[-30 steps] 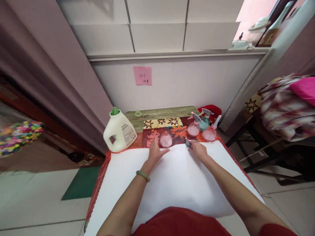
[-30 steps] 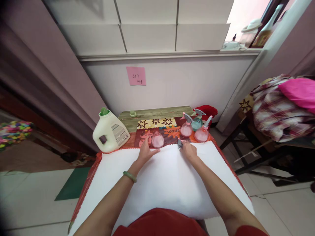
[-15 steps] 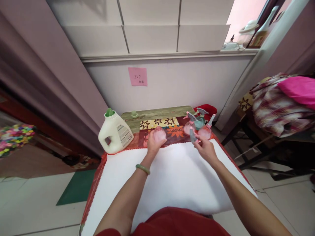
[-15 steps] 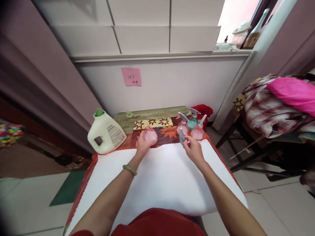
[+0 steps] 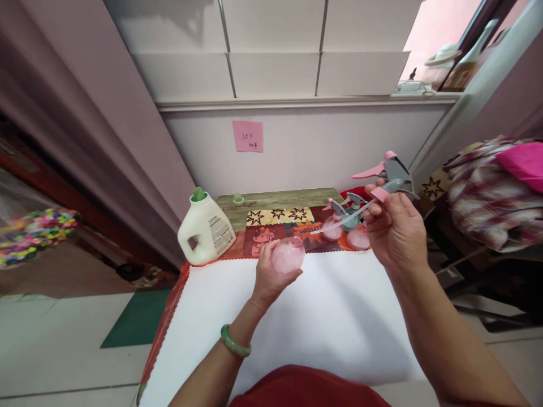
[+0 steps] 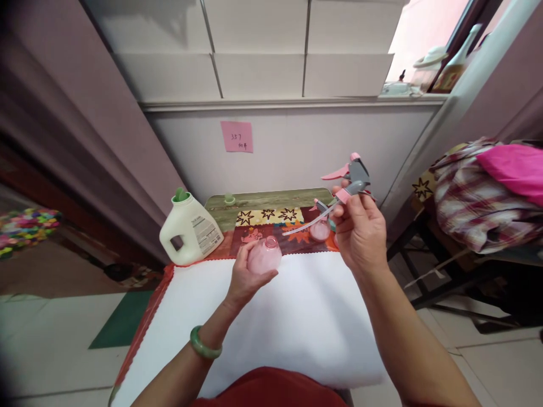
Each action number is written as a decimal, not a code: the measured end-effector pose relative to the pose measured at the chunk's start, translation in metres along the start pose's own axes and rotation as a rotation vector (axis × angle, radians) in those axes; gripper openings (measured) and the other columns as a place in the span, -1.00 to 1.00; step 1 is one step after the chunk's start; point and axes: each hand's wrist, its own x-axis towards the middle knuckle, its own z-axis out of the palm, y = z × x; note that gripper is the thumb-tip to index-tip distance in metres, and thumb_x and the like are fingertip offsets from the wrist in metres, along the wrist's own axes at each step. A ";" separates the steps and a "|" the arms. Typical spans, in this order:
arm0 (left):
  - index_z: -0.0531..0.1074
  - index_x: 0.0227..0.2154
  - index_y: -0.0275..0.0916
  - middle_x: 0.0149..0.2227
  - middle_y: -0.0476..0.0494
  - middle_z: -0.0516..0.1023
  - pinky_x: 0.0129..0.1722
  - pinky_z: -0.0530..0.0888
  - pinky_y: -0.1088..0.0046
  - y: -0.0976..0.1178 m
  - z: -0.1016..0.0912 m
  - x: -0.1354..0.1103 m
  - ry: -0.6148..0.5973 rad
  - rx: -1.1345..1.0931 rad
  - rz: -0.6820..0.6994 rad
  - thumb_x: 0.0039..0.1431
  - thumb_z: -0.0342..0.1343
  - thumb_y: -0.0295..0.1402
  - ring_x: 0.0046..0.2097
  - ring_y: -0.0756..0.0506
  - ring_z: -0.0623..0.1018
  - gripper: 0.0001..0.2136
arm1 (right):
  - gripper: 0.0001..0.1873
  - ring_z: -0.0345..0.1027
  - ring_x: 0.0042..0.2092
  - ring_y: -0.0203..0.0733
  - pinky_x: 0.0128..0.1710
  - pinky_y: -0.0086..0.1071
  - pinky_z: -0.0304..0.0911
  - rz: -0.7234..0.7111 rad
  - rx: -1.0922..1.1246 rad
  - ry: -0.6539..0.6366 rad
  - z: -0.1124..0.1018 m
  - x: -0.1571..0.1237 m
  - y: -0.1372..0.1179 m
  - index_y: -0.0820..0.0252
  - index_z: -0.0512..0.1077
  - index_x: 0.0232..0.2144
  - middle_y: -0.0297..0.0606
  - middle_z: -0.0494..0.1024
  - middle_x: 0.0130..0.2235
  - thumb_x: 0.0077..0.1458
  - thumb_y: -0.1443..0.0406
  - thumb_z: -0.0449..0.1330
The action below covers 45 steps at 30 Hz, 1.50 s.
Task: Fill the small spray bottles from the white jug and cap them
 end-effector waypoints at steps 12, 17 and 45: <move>0.39 0.13 -0.12 0.14 -0.28 0.46 0.26 0.38 0.01 0.010 -0.001 -0.006 -0.024 0.019 -0.035 -0.18 0.55 -0.10 0.20 -0.37 0.47 -0.22 | -0.65 0.37 -0.40 -0.37 -0.39 -0.43 0.35 0.127 -0.131 -0.144 0.019 -0.023 0.035 0.03 0.61 -0.13 -0.29 0.68 -0.09 0.09 0.05 0.47; 0.31 0.07 -0.09 0.13 -0.25 0.47 0.16 0.43 0.06 0.030 -0.004 0.000 -0.065 -0.148 -0.182 -0.29 0.60 -0.12 0.17 -0.35 0.50 -0.17 | -0.60 0.49 -0.23 -0.22 -0.19 -0.34 0.43 0.263 -0.205 -0.218 0.024 -0.034 0.061 0.04 0.65 -0.18 -0.32 0.70 -0.20 -0.05 0.04 0.55; 0.33 0.34 -0.07 0.29 -0.39 0.47 -0.03 0.60 -0.12 0.043 -0.011 -0.024 -0.567 -1.226 -0.689 -0.02 0.46 -0.12 0.15 -0.46 0.56 -0.17 | -0.63 0.54 0.07 -0.12 0.13 -0.21 0.38 0.213 -0.051 -0.149 0.019 -0.036 0.081 -0.03 0.60 -0.11 -0.30 0.70 -0.01 0.09 -0.01 0.45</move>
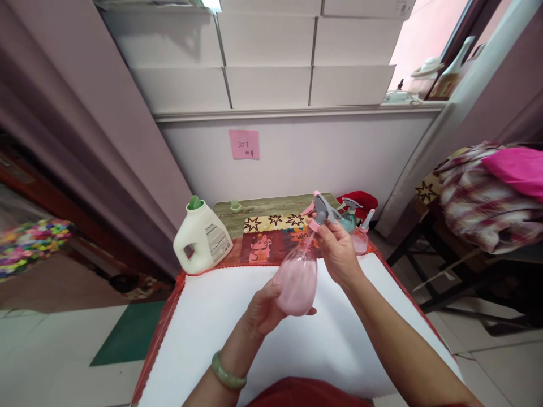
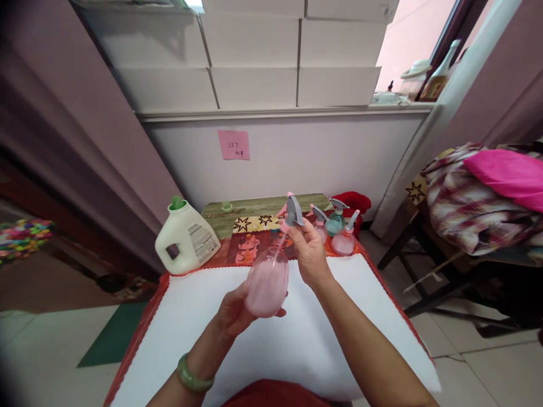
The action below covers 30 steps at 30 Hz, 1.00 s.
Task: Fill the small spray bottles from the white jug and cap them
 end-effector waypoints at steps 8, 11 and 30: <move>0.41 0.29 -0.13 0.32 -0.37 0.44 -0.22 0.62 0.28 -0.007 0.013 0.003 0.126 -0.049 0.121 -0.03 0.44 0.12 0.06 -0.31 0.59 -0.15 | -0.55 0.57 0.01 -0.04 0.10 -0.13 0.40 0.051 0.018 -0.072 -0.003 -0.017 0.005 -0.03 0.57 -0.01 -0.26 0.72 -0.07 0.11 -0.01 0.45; 0.50 0.18 -0.18 0.28 -0.36 0.49 -0.24 0.61 0.30 -0.010 0.019 0.003 0.231 -0.074 0.143 0.00 0.42 0.15 -0.02 -0.25 0.60 -0.25 | -0.53 0.58 0.00 0.00 0.07 -0.11 0.41 0.100 0.057 -0.078 -0.002 -0.020 0.000 0.01 0.55 -0.02 -0.21 0.73 -0.05 0.10 -0.02 0.44; 0.42 0.23 -0.34 0.02 -0.43 0.69 -0.10 0.67 0.22 -0.017 0.034 0.000 0.285 -0.129 0.102 0.07 0.39 0.14 -0.13 -0.31 0.74 -0.19 | -0.59 0.63 -0.04 0.05 0.06 -0.11 0.47 0.221 0.273 -0.148 0.019 -0.014 -0.016 0.05 0.49 -0.31 -0.30 0.70 -0.31 0.09 -0.11 0.39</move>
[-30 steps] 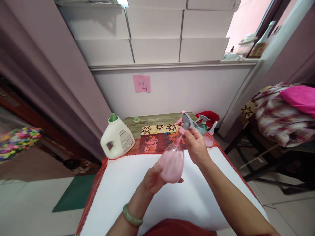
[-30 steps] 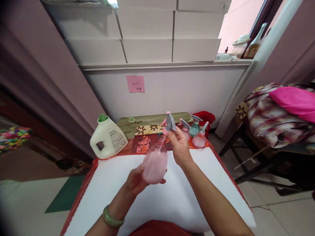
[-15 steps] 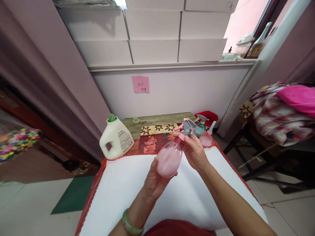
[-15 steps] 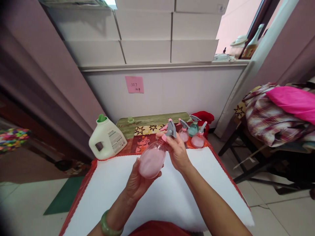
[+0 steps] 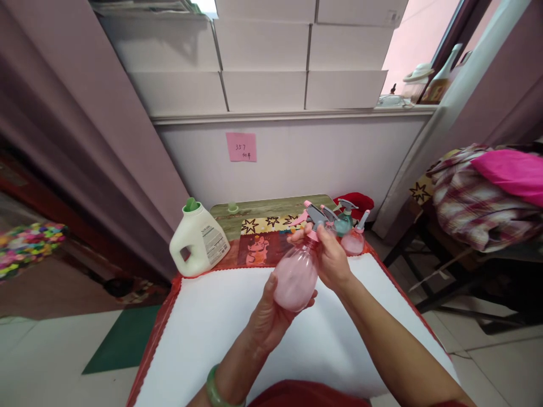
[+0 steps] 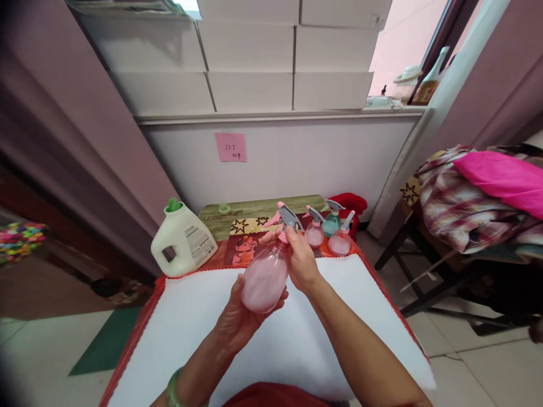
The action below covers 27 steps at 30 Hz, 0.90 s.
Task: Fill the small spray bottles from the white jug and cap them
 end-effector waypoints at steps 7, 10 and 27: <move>0.32 0.32 -0.34 0.05 -0.47 0.66 -0.53 0.63 0.38 0.006 0.012 -0.010 0.041 0.025 -0.017 0.07 0.37 0.15 -0.08 -0.37 0.72 -0.11 | -0.50 0.65 -0.15 -0.10 -0.04 -0.26 0.50 -0.029 0.033 0.002 0.010 -0.001 0.004 0.04 0.45 -0.27 -0.37 0.69 -0.30 0.09 -0.19 0.39; 0.31 0.32 -0.31 0.01 -0.43 0.68 -0.55 0.62 0.40 0.011 0.014 -0.012 0.057 0.041 0.016 0.08 0.40 0.09 -0.13 -0.33 0.72 -0.13 | -0.49 0.65 -0.12 -0.06 -0.04 -0.21 0.51 -0.028 0.018 -0.029 0.010 0.001 0.005 0.03 0.44 -0.26 -0.37 0.69 -0.31 0.09 -0.20 0.38; 0.43 0.20 -0.30 -0.11 -0.35 0.69 -0.43 0.58 0.34 0.024 0.019 -0.015 0.179 0.194 0.132 0.08 0.35 0.11 -0.30 -0.23 0.69 -0.25 | -0.48 0.63 0.02 0.11 0.09 -0.04 0.47 -0.016 0.004 -0.040 0.014 0.005 0.019 0.03 0.44 -0.29 -0.29 0.67 -0.34 0.05 -0.22 0.39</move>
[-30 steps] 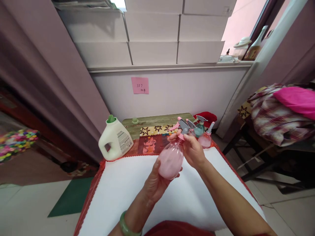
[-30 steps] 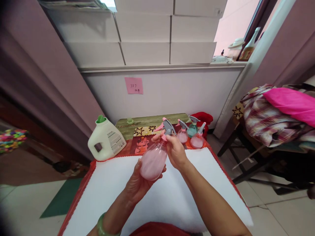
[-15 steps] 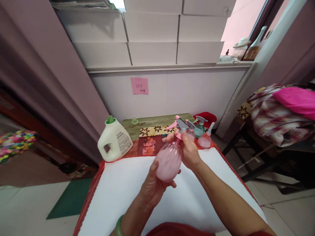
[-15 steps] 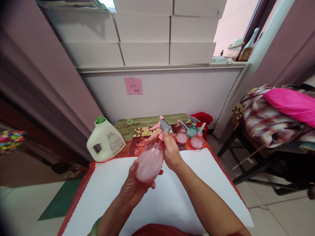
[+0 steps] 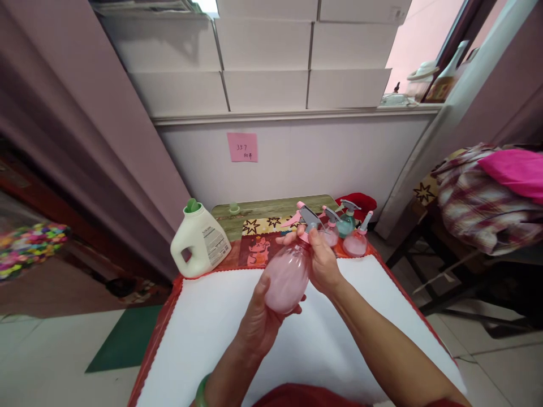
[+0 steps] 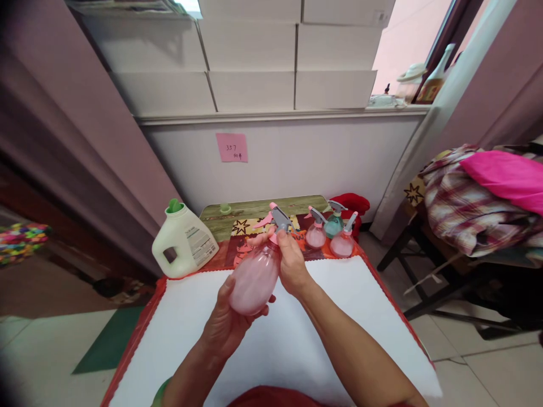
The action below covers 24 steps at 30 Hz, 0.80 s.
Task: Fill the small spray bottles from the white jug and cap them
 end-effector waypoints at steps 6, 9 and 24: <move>0.44 0.03 -0.21 0.03 -0.28 0.61 -0.09 0.58 0.22 -0.010 0.000 0.001 0.159 0.391 0.520 -0.16 0.51 -0.02 0.01 -0.31 0.62 -0.30 | -0.47 0.62 0.04 0.07 0.09 -0.08 0.46 0.000 0.002 0.088 0.001 -0.003 0.007 0.02 0.42 -0.24 -0.31 0.71 -0.29 0.09 -0.22 0.36; 0.36 0.09 -0.16 0.08 -0.29 0.54 0.11 0.51 0.07 -0.020 -0.009 0.006 0.305 0.640 0.785 -0.28 0.56 -0.04 0.10 -0.34 0.58 -0.17 | -0.46 0.61 0.04 0.06 0.09 -0.09 0.45 0.008 -0.011 0.121 0.004 -0.006 0.008 0.03 0.42 -0.24 -0.30 0.72 -0.28 0.08 -0.23 0.36; 0.44 -0.35 -0.05 -0.24 -0.14 0.46 0.23 0.28 -0.49 -0.045 -0.091 0.044 0.218 1.238 1.459 -0.03 0.48 -0.39 0.06 -0.38 0.55 -0.70 | -0.47 0.61 -0.13 -0.05 -0.10 -0.24 0.43 0.108 -0.021 0.132 0.013 -0.019 0.007 0.05 0.37 -0.23 -0.31 0.73 -0.24 -0.04 -0.03 0.52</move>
